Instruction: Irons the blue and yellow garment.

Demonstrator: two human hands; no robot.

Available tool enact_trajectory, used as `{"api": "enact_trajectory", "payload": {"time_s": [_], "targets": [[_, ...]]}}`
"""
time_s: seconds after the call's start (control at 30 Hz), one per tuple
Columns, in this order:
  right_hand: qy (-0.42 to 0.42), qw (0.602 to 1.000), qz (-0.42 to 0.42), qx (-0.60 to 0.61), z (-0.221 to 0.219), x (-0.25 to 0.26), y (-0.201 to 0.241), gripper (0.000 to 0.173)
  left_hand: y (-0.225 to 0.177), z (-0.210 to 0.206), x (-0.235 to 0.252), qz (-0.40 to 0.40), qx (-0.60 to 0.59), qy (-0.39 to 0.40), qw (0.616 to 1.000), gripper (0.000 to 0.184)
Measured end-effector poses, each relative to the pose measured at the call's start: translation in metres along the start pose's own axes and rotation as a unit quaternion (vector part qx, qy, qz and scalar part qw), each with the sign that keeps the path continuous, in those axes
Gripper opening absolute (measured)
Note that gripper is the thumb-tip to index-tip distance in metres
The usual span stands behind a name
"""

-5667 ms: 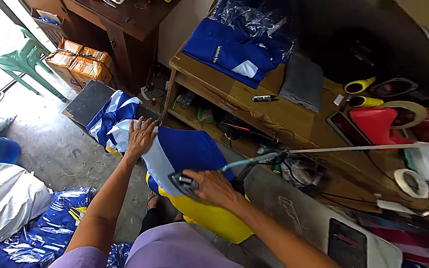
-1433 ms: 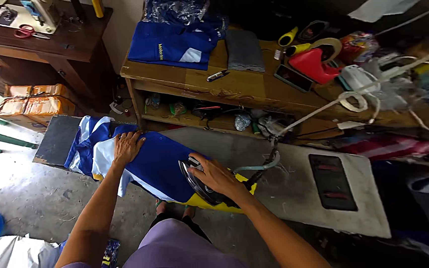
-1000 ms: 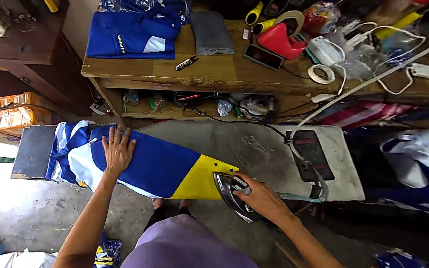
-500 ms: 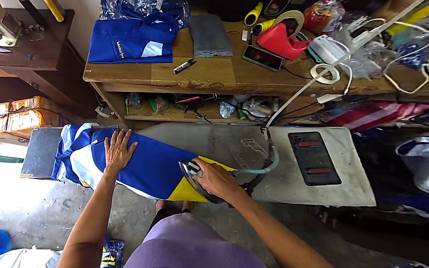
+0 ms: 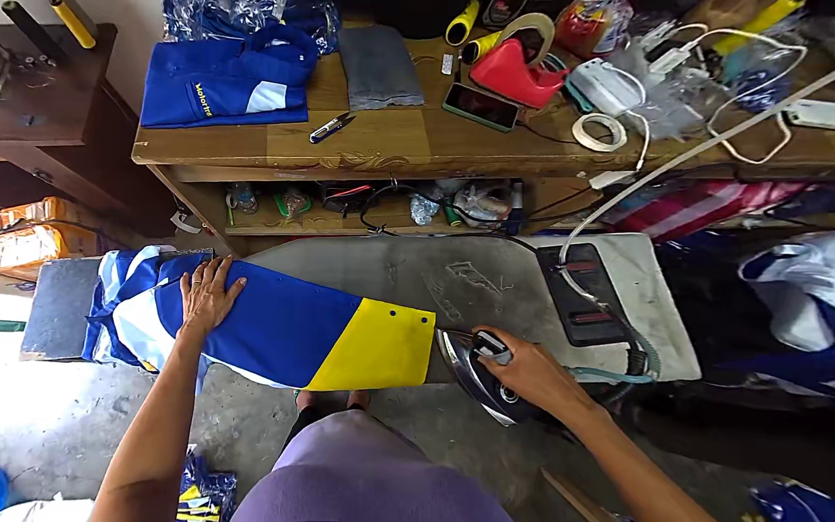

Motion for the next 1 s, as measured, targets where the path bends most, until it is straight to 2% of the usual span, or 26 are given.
{"api": "enact_trajectory", "payload": {"time_s": [0.2,0.3,0.37,0.43,0.47,0.5,0.57,0.63,0.7,0.77,0.9,1.0], "targets": [[-0.049,0.998,-0.032,0.015,0.049,0.051,-0.010,0.051,-0.001,0.006,0.003,0.018,-0.014,0.049,0.999,0.073],[-0.056,0.998,-0.031,0.000,0.065,0.079,-0.010,0.051,-0.003,0.015,0.007,0.022,-0.055,0.070,0.996,0.056],[-0.100,0.993,-0.014,-0.055,0.072,0.084,-0.003,0.063,-0.002,0.021,0.011,0.028,-0.085,0.064,0.994,0.046],[-0.179,0.976,0.040,-0.116,0.071,0.068,0.022,0.088,0.000,0.023,0.013,0.036,-0.109,0.044,0.992,0.041],[-0.215,0.965,0.087,-0.118,0.062,0.054,0.041,0.089,-0.001,0.025,0.014,0.038,-0.122,0.023,0.992,0.037],[-0.246,0.953,0.138,-0.112,0.043,0.039,0.061,0.079,-0.003,0.027,0.014,0.039,-0.139,-0.003,0.990,0.034],[-0.244,0.942,0.225,-0.053,-0.025,0.018,0.098,0.057,-0.008,0.029,0.014,0.053,-0.181,-0.049,0.981,0.026],[-0.215,0.932,0.289,-0.027,-0.096,0.021,0.115,0.056,-0.013,0.031,0.014,0.056,-0.212,-0.092,0.971,0.021],[-0.197,0.933,0.296,-0.058,-0.134,0.041,0.115,0.062,-0.022,0.043,0.015,0.036,-0.220,-0.129,0.966,0.022],[-0.184,0.937,0.275,-0.111,-0.140,0.068,0.117,0.066,-0.029,0.068,0.022,0.030,-0.216,-0.163,0.962,0.025],[-0.165,0.938,0.267,-0.148,-0.105,0.133,0.151,0.067,-0.035,0.132,0.057,0.060,-0.191,-0.169,0.965,0.031],[-0.123,0.940,0.269,-0.172,-0.080,0.188,0.182,0.068,-0.025,0.155,0.088,0.112,-0.159,-0.186,0.963,0.031]]}}
Point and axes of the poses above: each hand's wrist, its own x-axis towards the middle knuckle, its own z-axis out of the back of the hand, y = z × x, the point moved 6 cm from there along x, towards the middle knuckle, and after that the axes turned 7 degrees about y, right-handed, at the moved point
